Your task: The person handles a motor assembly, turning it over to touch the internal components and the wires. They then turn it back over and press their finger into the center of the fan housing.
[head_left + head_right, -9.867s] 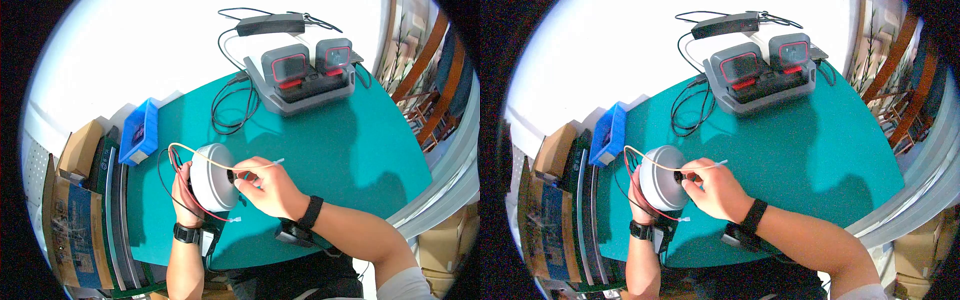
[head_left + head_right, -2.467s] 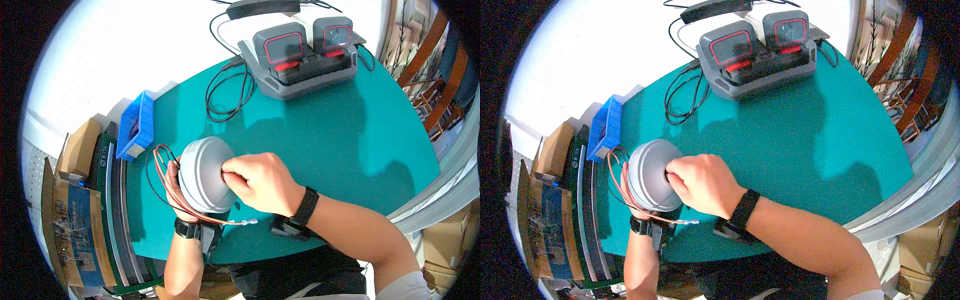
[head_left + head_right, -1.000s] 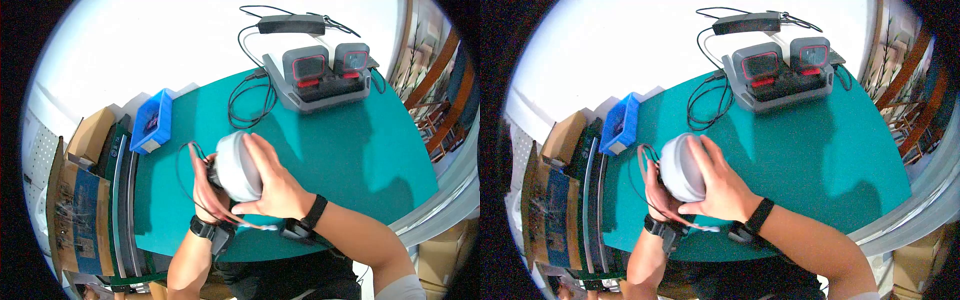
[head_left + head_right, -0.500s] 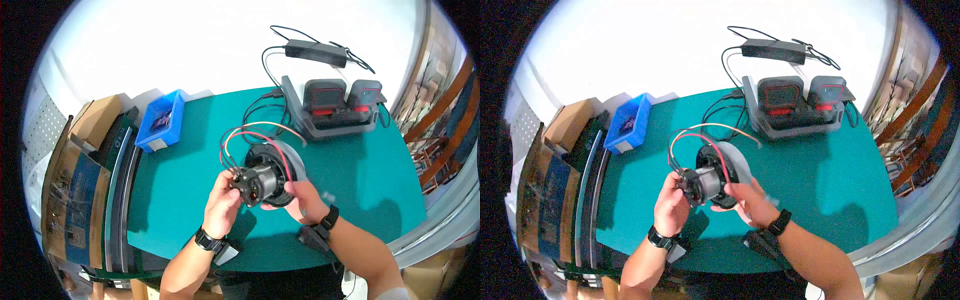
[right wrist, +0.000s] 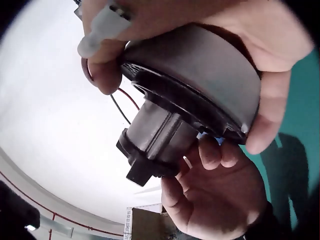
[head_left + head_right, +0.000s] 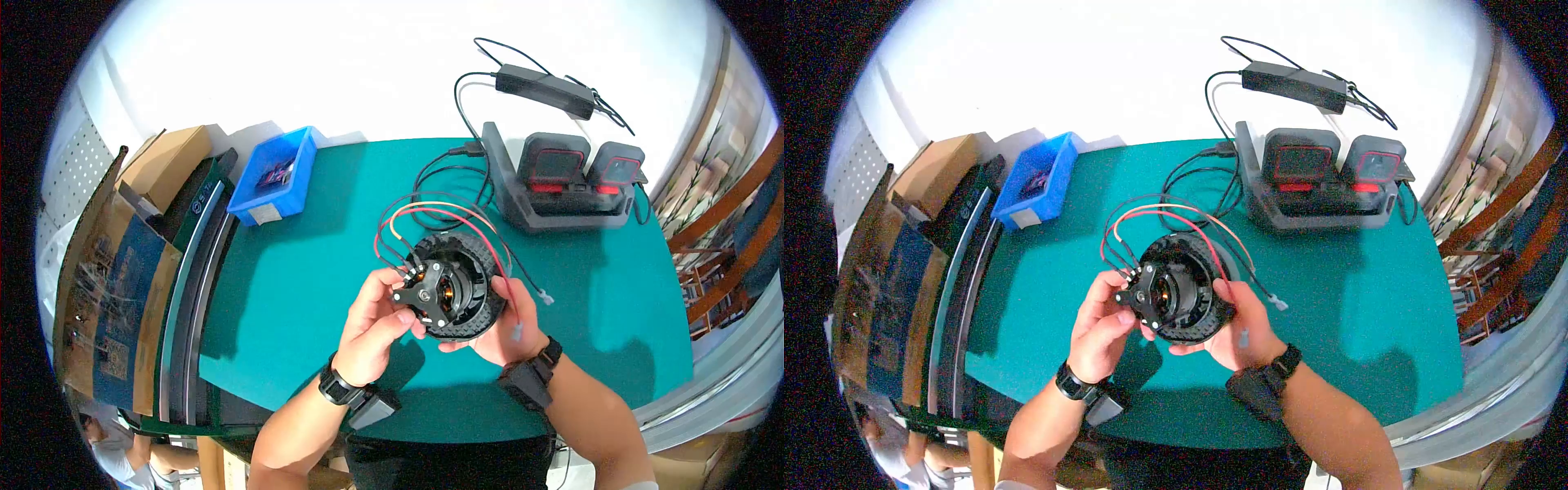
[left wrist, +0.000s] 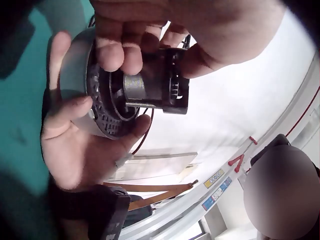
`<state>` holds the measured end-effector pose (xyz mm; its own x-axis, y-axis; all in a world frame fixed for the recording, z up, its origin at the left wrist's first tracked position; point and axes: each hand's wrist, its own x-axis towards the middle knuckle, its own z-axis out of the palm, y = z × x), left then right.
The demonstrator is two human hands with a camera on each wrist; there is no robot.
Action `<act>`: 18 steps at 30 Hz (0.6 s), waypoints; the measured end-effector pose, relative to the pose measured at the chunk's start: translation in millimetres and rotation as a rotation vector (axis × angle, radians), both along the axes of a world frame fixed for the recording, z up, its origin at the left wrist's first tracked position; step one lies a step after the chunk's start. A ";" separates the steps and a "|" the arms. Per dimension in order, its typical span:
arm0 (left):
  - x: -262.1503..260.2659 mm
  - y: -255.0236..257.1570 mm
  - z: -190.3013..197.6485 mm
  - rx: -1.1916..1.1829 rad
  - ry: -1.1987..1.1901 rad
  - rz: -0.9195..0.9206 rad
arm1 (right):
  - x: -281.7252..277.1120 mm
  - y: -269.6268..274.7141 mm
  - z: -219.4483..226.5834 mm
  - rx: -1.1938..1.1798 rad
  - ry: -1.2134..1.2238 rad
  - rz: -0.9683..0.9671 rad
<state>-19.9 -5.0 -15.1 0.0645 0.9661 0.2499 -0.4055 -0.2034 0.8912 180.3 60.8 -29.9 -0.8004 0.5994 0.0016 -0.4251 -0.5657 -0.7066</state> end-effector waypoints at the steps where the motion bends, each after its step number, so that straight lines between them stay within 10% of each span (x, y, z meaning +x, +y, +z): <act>1: 0.8 -0.3 1.1 -0.001 0.032 0.026 | -0.1 0.1 1.5 -0.040 0.023 0.001; 18: 5.4 -1.0 4.3 0.013 0.054 0.039 | -0.6 3.1 -0.3 -0.087 0.077 0.028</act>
